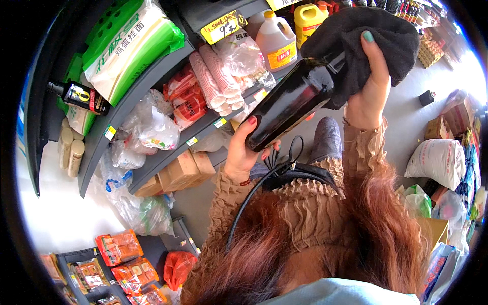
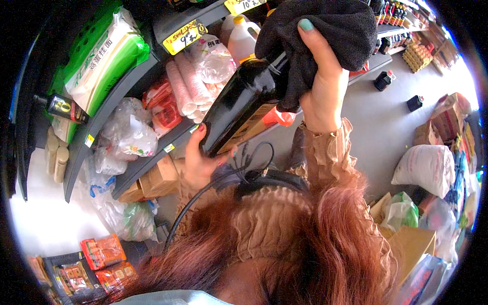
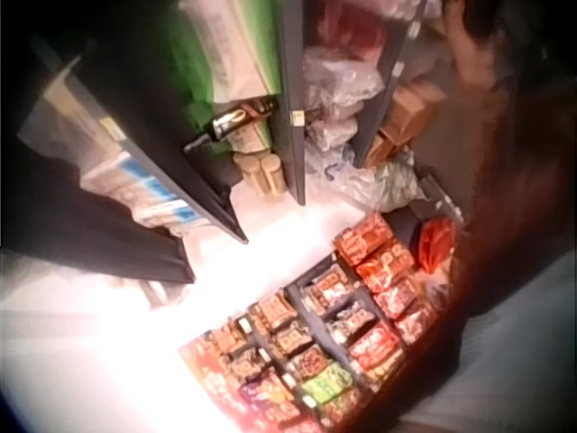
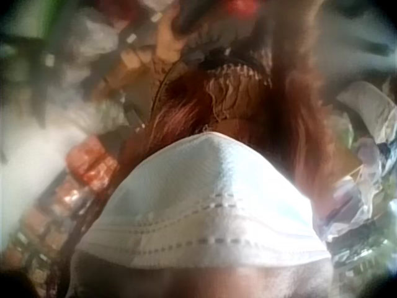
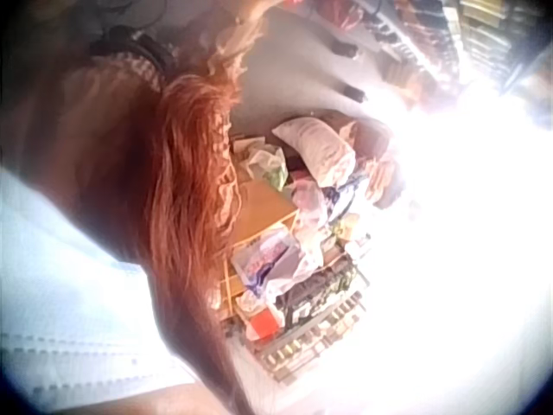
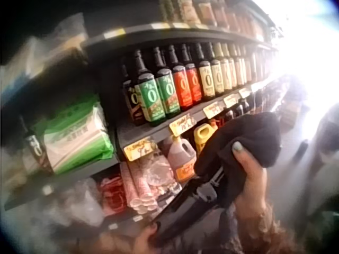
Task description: The person wipes the labels and surfaces of various bottles and packages on store shelves using a dark cloth. They handle items one at a time, picking them up, wiping them, and placing them back on the shelf.
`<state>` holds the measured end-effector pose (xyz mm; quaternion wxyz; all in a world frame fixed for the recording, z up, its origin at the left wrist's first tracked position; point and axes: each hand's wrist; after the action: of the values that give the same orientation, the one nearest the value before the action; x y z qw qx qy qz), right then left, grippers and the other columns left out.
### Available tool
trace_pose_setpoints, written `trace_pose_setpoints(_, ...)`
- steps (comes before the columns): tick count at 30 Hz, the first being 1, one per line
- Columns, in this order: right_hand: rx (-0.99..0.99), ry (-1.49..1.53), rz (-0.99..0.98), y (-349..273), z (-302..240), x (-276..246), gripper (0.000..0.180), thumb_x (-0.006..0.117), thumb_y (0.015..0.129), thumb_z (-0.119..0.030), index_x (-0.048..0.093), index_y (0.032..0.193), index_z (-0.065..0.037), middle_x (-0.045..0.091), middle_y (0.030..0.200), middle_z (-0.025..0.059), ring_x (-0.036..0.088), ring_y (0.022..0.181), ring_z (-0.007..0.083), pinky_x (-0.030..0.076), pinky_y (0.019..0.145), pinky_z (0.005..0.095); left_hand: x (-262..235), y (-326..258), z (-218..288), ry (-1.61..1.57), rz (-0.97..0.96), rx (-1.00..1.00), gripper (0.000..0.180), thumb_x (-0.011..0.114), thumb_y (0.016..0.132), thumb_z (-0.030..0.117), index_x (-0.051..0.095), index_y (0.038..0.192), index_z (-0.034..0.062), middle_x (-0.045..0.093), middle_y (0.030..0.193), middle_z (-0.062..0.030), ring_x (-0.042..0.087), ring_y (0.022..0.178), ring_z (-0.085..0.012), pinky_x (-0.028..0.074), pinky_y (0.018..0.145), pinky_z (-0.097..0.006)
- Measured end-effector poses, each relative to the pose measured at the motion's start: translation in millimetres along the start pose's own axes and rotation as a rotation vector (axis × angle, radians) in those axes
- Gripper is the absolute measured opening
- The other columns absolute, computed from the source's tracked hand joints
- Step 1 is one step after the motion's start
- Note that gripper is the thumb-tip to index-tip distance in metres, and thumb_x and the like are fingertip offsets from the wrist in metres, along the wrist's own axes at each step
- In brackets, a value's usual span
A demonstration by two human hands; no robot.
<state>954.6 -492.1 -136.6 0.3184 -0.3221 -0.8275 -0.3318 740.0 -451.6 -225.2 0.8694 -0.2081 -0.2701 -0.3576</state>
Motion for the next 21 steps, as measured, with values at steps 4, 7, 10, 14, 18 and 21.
trace_pose_setpoints(4, 0.084, 0.077, -0.012, -6, 8, -8, 0.029, 0.06, 0.082, -0.016, 0.053, 0.106, -0.001, 0.062, 0.098, 0.0103, 0.06, 0.088, 0.0202, 0.048, 0.081, 0.0313, 1, 3, -1, -0.091, -0.004, -0.007, 0.051, 0.043, 0.086, 0.04, 0.044, 0.119, 0.0005, 0.06, 0.1, -0.0191, 0.06, 0.064, -0.026, 0.038, 0.038, -0.024)
trace_pose_setpoints(7, 0.207, 0.042, -0.063, -19, 11, -12, 0.034, 0.058, 0.081, -0.015, 0.05, 0.11, 0.001, 0.059, 0.103, 0.012, 0.058, 0.092, 0.0221, 0.047, 0.084, 0.0332, -3, 6, -5, -0.129, -0.084, -0.063, 0.064, 0.042, 0.082, 0.051, 0.043, 0.123, 0.0012, 0.055, 0.1, -0.0268, 0.058, 0.066, -0.0277, 0.034, 0.035, -0.02)
trace_pose_setpoints(10, 0.264, 0.043, -0.136, -27, 16, -11, 0.033, 0.068, 0.071, -0.005, 0.054, 0.099, 0.002, 0.059, 0.09, 0.0092, 0.058, 0.084, 0.0202, 0.047, 0.079, 0.031, 6, 6, -5, -0.139, 0.022, -0.076, 0.069, 0.041, 0.082, 0.055, 0.041, 0.124, 0.0009, 0.055, 0.098, -0.0274, 0.057, 0.064, -0.0268, 0.03, 0.032, -0.018)
trace_pose_setpoints(14, 0.343, 0.021, -0.141, -42, 24, -9, 0.032, 0.07, 0.07, -0.009, 0.056, 0.097, 0.0, 0.06, 0.09, 0.0064, 0.057, 0.079, 0.0156, 0.047, 0.074, 0.0274, 6, 6, -4, -0.136, -0.031, -0.018, 0.065, 0.041, 0.083, 0.054, 0.043, 0.122, 0.0016, 0.056, 0.101, -0.0226, 0.058, 0.069, -0.0255, 0.038, 0.038, -0.022)
trace_pose_setpoints(18, 0.47, -0.134, -0.212, -62, 33, -5, 0.043, 0.067, 0.072, -0.015, 0.048, 0.109, 0.0, 0.057, 0.099, 0.0091, 0.055, 0.091, 0.0195, 0.045, 0.082, 0.033, 17, 8, -13, -0.047, 0.029, 0.265, 0.053, 0.051, 0.083, 0.042, 0.044, 0.118, 0.0031, 0.058, 0.1, -0.0143, 0.058, 0.071, -0.0221, 0.045, 0.046, -0.027)
trace_pose_setpoints(21, 0.432, -0.294, -0.212, -76, 43, -1, 0.034, 0.066, 0.073, -0.012, 0.052, 0.103, 0.0, 0.057, 0.095, 0.0072, 0.055, 0.086, 0.0177, 0.045, 0.078, 0.0308, 28, 10, -17, 0.174, 0.215, 0.566, 0.047, 0.064, 0.078, 0.026, 0.044, 0.113, 0.0024, 0.055, 0.097, -0.0089, 0.055, 0.08, -0.0158, 0.046, 0.062, -0.026)
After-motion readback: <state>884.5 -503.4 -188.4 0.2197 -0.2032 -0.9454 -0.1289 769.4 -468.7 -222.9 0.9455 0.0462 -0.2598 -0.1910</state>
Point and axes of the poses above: each hand's wrist, its own y-axis towards the middle knuckle, its own x-axis out of the palm, z = x × y
